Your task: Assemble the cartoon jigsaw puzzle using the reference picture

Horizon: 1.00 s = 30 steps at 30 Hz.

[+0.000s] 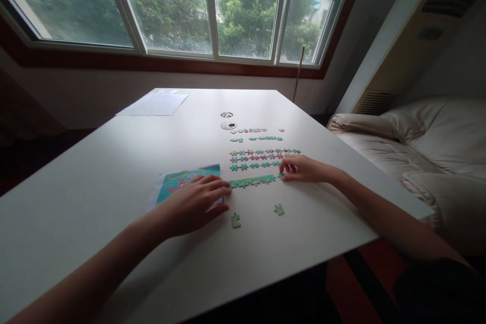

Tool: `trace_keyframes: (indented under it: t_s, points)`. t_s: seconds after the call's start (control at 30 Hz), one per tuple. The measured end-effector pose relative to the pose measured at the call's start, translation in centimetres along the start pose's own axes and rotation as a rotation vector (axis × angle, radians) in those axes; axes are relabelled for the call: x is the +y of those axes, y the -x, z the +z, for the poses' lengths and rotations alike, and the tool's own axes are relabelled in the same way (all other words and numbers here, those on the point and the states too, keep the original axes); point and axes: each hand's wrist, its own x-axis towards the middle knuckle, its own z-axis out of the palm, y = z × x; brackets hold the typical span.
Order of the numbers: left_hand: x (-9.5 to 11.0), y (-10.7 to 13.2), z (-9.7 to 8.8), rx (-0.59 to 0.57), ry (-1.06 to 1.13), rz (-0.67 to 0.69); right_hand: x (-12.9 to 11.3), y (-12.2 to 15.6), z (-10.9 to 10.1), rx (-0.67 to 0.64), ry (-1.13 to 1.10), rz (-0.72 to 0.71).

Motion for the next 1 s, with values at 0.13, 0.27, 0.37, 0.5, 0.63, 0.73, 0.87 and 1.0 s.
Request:
trace_keyframes:
  t_s: [0.13,0.27,0.37,0.5,0.63,0.73,0.87,1.0]
  points:
    - [0.1,-0.1,-0.2,-0.004,0.001,0.003,0.0,-0.1,0.0,0.001,0.007,-0.003]
    - [0.2,-0.1,-0.3,0.005,-0.006,0.007,-0.1,0.2,-0.3,-0.017,-0.017,0.015]
    - [0.1,-0.1,-0.2,0.024,-0.008,0.004,0.4,0.4,-0.8,0.015,-0.042,0.044]
    - [0.0,-0.1,-0.2,0.044,0.001,0.001,2.4,-0.3,-2.0,0.066,-0.01,0.115]
    - [0.0,-0.1,-0.2,0.061,-0.001,0.001,5.4,-2.4,-3.4,0.08,0.066,0.21]
    - [0.1,-0.1,-0.3,0.063,0.0,0.003,7.6,-4.3,-4.2,0.107,0.117,0.299]
    - [0.1,-0.1,-0.3,0.068,0.008,0.003,9.8,-6.3,-4.4,0.114,0.103,0.376]
    - [0.1,-0.1,-0.2,0.061,0.003,0.009,11.2,-7.7,-4.2,0.075,0.05,0.446]
